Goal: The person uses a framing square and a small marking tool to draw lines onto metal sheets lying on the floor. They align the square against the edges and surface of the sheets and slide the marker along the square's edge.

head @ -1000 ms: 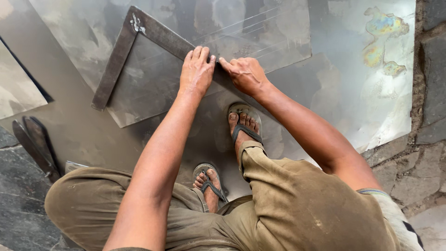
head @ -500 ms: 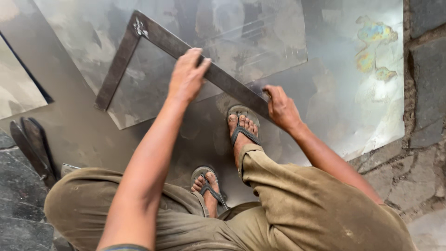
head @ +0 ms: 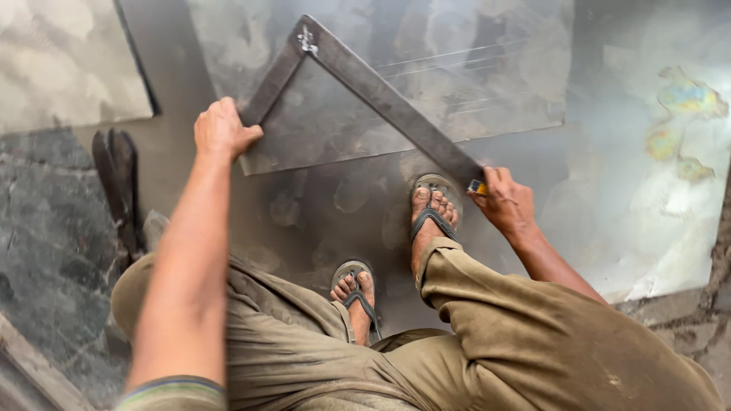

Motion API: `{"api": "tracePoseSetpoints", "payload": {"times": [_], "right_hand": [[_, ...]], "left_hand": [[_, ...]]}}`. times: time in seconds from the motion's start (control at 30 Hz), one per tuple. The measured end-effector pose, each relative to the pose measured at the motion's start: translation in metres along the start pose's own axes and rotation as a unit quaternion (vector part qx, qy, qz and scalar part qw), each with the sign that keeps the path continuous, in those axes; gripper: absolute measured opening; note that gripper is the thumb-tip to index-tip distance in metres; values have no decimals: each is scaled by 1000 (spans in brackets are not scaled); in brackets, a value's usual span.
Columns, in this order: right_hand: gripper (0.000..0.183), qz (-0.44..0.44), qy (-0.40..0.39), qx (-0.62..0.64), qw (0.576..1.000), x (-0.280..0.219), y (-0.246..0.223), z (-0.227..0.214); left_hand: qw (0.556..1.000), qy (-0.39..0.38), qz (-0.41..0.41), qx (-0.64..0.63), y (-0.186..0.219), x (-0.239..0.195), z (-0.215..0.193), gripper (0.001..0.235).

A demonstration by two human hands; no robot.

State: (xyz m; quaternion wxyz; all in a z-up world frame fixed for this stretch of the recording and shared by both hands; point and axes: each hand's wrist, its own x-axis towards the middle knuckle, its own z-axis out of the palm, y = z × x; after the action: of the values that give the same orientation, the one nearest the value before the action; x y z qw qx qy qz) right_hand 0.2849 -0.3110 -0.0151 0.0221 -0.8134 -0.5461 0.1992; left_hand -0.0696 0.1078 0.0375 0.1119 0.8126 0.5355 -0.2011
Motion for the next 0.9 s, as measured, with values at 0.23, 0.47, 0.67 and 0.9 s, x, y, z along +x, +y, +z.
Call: {"api": "tracePoseSetpoints", "payload": {"times": [0.23, 0.47, 0.67, 0.9], "right_hand": [[26, -114, 72, -9, 991, 54, -17, -12], [19, -202, 36, -53, 977, 156, 3, -36], [23, -267, -22, -99, 958, 237, -5, -44], [16, -211, -55, -92, 971, 228, -15, -38]], "left_hand": [[854, -371, -39, -363, -9, -38, -96, 39], [817, -43, 93, -567, -17, -9, -52, 51], [882, -21, 36, -470, -12, 28, 21, 67], [955, -3, 43, -292, -23, 46, 48, 61]]}}
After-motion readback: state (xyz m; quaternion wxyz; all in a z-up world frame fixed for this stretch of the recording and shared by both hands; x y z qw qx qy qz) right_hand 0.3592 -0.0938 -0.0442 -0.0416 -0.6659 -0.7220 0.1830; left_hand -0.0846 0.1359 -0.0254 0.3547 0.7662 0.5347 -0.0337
